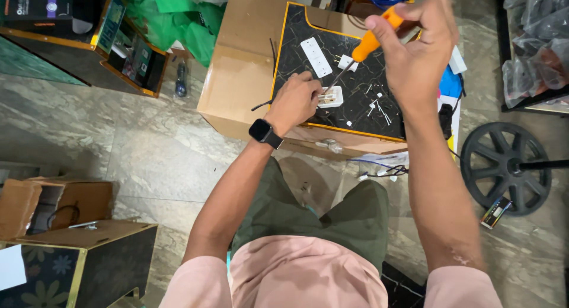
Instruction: The person sits at a small table repairing a power strip. They strip insulation from a black wire with pliers, twist the wire strands, unscrew and re-tighten the power strip's terminal screws with a screwdriver, and insert the wire ends into the terminals.
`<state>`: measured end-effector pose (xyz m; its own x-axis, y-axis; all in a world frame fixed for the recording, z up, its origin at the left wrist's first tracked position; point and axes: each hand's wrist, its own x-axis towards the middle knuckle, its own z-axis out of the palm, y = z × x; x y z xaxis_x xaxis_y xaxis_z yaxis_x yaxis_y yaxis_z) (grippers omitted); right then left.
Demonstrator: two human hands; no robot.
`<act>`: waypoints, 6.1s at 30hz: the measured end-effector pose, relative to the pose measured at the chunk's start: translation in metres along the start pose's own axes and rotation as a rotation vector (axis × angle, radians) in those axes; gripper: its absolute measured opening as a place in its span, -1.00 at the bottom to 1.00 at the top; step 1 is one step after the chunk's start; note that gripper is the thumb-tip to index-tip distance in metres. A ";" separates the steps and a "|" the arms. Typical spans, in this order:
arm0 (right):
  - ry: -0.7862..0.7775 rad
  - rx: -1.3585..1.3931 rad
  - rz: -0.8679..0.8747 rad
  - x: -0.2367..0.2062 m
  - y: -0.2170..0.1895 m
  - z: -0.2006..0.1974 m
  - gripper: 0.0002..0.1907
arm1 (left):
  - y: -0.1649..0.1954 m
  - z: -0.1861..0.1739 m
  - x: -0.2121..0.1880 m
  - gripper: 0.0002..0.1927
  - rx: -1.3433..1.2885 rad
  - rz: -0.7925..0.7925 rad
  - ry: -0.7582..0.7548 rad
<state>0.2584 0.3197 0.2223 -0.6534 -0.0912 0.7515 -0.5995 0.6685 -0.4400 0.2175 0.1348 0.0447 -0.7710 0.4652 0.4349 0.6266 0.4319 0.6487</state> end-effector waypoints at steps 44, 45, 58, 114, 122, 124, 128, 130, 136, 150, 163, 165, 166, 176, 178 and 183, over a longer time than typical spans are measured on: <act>-0.046 0.420 0.310 0.002 -0.015 0.003 -0.77 | 0.006 -0.001 -0.005 -0.90 0.007 -0.005 0.042; -0.022 0.264 0.241 0.000 -0.015 0.002 -0.72 | 0.008 -0.001 -0.006 -0.90 -0.004 -0.006 0.031; -0.012 0.114 0.079 -0.010 0.003 -0.001 -0.63 | 0.004 -0.019 -0.020 -0.89 -0.116 0.141 0.001; -0.055 0.597 0.308 -0.014 0.022 0.008 -0.62 | 0.001 -0.001 -0.012 -0.71 0.129 0.135 -0.011; -0.091 0.446 0.182 -0.023 0.020 0.011 -0.62 | 0.002 0.002 -0.014 -0.73 0.164 0.115 -0.026; -0.093 0.489 0.278 -0.018 0.015 0.013 -0.64 | 0.002 0.003 -0.014 -0.73 0.156 0.130 -0.007; -0.012 0.191 0.205 -0.013 0.001 0.020 -0.56 | 0.002 0.004 -0.016 -0.71 0.178 0.123 -0.006; 0.001 0.126 0.155 -0.009 -0.002 0.019 -0.54 | 0.003 0.004 -0.016 -0.72 0.164 0.127 -0.007; -0.074 0.570 0.366 -0.005 0.002 0.019 -0.65 | 0.000 0.005 -0.014 -0.72 0.162 0.154 0.040; -0.106 0.234 0.117 -0.009 0.000 0.011 -0.64 | -0.004 0.013 -0.018 -0.73 0.173 0.138 0.026; -0.031 0.470 0.217 -0.022 0.019 0.022 -0.62 | -0.001 0.011 -0.015 -0.75 0.230 0.109 -0.009; 0.000 0.383 0.131 -0.027 0.022 0.027 -0.57 | -0.001 0.011 -0.016 -0.72 0.246 0.119 -0.019; 0.002 0.336 0.100 -0.028 0.024 0.028 -0.54 | -0.002 0.012 -0.016 -0.70 0.254 0.128 -0.023; -0.096 0.177 0.162 -0.041 0.014 0.023 -0.28 | -0.009 0.020 -0.027 -0.69 0.343 0.283 0.135; -0.074 0.229 0.110 -0.045 0.015 0.015 -0.28 | -0.010 0.021 -0.026 -0.67 0.350 0.272 0.115; -0.103 0.228 0.123 -0.055 0.015 0.007 -0.27 | -0.011 0.019 -0.022 -0.65 0.355 0.263 0.090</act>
<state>0.2817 0.3293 0.1709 -0.7640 -0.1018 0.6371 -0.5939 0.4966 -0.6329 0.2300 0.1349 0.0161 -0.5774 0.5325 0.6189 0.7907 0.5536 0.2615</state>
